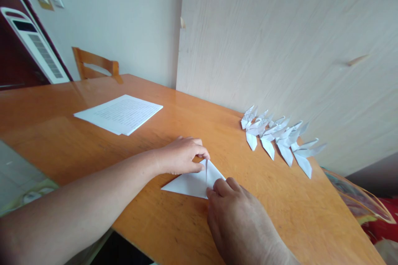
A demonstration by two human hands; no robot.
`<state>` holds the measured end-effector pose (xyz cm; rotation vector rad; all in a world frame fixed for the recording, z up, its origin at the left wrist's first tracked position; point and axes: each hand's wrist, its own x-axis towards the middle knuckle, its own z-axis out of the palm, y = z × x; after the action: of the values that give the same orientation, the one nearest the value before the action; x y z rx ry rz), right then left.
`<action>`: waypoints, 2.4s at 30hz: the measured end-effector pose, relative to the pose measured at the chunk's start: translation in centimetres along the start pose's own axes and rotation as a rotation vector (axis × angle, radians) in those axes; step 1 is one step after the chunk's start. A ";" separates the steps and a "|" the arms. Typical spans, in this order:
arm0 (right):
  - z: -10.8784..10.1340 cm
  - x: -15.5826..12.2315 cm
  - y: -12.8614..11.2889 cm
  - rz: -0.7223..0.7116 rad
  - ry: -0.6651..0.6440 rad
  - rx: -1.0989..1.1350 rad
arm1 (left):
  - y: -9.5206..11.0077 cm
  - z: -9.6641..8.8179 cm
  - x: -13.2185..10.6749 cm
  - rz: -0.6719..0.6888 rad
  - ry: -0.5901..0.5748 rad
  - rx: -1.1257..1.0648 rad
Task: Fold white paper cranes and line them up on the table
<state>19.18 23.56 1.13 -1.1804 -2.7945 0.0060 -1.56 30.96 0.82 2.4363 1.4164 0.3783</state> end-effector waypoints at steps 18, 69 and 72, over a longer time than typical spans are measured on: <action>0.0 -0.7 -0.4 -0.095 0.171 -0.099 | -0.7 0.3 0.2 0.026 0.019 0.013; -0.2 -0.3 -0.6 -0.023 0.043 -0.031 | -0.5 0.2 0.0 0.041 0.051 0.053; -0.6 -0.3 -0.6 -0.039 0.027 0.003 | -0.4 0.1 0.0 0.045 0.055 0.072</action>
<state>19.00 22.95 1.71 -1.1161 -2.7929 -0.0084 -1.84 31.09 0.54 2.5373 1.4224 0.4143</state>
